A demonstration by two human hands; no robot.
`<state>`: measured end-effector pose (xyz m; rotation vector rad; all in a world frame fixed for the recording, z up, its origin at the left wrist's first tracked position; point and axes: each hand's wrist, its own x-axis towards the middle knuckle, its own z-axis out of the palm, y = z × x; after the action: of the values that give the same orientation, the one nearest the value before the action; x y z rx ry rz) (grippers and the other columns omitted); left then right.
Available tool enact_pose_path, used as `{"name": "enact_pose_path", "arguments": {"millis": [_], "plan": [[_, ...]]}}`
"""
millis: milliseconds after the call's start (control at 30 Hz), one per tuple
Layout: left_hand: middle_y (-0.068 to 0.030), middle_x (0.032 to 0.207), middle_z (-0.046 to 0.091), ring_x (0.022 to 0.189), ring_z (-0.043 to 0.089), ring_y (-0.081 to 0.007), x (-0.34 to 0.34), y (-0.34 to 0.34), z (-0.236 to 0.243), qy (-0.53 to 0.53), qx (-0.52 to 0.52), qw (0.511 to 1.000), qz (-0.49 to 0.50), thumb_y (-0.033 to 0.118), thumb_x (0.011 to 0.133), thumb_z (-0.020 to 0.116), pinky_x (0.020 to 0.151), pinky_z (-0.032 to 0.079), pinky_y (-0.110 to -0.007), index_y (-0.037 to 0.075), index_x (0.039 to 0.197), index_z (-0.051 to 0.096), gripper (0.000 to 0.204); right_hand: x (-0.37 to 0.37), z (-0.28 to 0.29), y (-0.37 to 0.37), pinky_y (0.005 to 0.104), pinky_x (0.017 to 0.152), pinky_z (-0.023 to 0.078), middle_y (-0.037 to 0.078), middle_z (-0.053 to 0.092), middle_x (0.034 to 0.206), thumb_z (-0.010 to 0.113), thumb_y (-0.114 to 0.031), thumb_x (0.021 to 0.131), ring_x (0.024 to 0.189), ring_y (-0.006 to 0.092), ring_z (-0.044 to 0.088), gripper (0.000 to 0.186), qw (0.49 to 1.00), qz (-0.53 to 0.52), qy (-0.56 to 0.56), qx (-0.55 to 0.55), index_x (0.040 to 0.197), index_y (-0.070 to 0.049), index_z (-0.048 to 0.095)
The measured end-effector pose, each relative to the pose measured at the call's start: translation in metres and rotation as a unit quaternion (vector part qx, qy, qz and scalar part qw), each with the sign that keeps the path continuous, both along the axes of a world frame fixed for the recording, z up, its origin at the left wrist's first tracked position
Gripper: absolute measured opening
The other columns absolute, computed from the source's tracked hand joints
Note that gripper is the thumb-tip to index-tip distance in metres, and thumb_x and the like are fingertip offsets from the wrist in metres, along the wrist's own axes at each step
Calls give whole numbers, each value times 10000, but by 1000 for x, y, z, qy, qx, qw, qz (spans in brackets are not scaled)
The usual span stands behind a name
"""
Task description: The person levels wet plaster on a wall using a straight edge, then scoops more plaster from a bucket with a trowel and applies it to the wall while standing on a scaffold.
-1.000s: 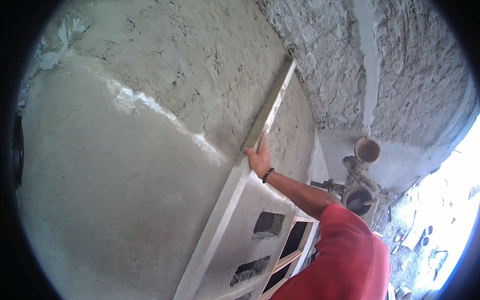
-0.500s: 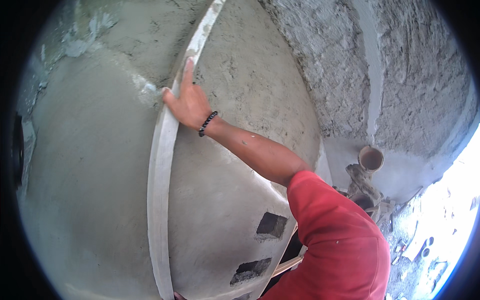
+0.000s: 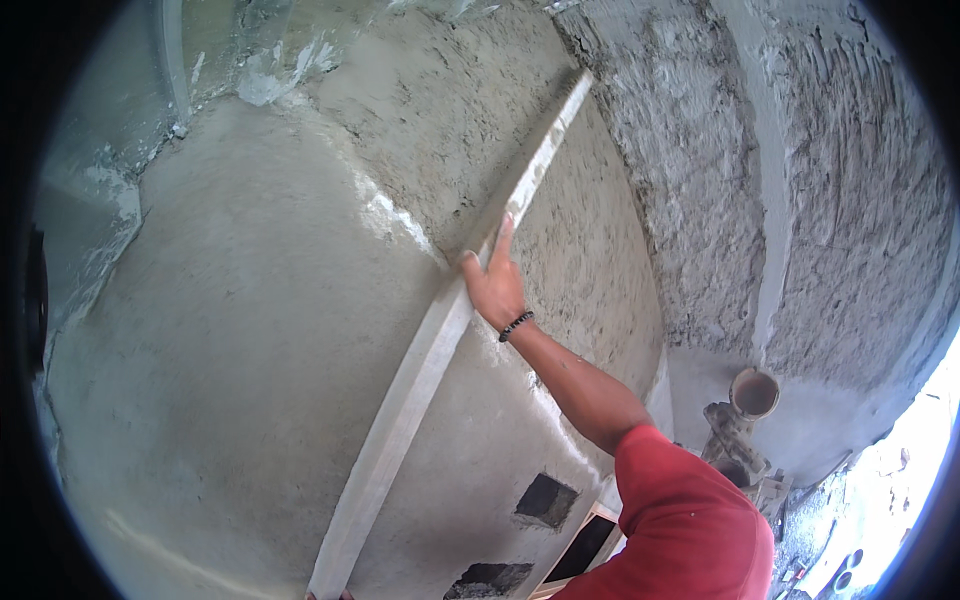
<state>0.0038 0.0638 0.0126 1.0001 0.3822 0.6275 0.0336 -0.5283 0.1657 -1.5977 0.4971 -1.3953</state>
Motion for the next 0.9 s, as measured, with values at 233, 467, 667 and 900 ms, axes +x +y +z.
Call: {"name": "enact_pose_path", "arguments": {"millis": [233,467,667,900], "plan": [[-216,1063,620,963,615,-333,-22,-50,98,-77,-94,993,-1,217,897,558,798,560,-416,-90,1100,553,368,12,38,-11,458,803,505,352,616,925,503,-338,856,837,449,634,906,998,-27,-44,-39,1451,65,-50],[-167,1106,578,987,592,-289,-6,-17,163,-221,-37,971,-84,247,889,630,808,562,-360,-60,1154,508,424,17,138,-22,485,796,491,355,617,881,502,-376,841,846,459,628,902,997,3,-79,-24,1413,149,43],[-167,1146,562,1037,584,-255,12,5,211,-270,-8,956,-115,236,894,655,850,560,-346,-69,1176,480,451,10,177,-22,474,880,455,375,603,953,504,-452,845,941,484,593,953,996,-27,-65,-46,1415,146,29],[-157,1165,565,1040,597,-260,3,-11,229,-262,13,960,-99,217,909,626,843,564,-351,-39,1151,484,380,22,143,-71,457,1024,383,390,443,1283,496,-719,806,1193,470,482,1185,932,35,-65,-356,1439,89,-96]]}}
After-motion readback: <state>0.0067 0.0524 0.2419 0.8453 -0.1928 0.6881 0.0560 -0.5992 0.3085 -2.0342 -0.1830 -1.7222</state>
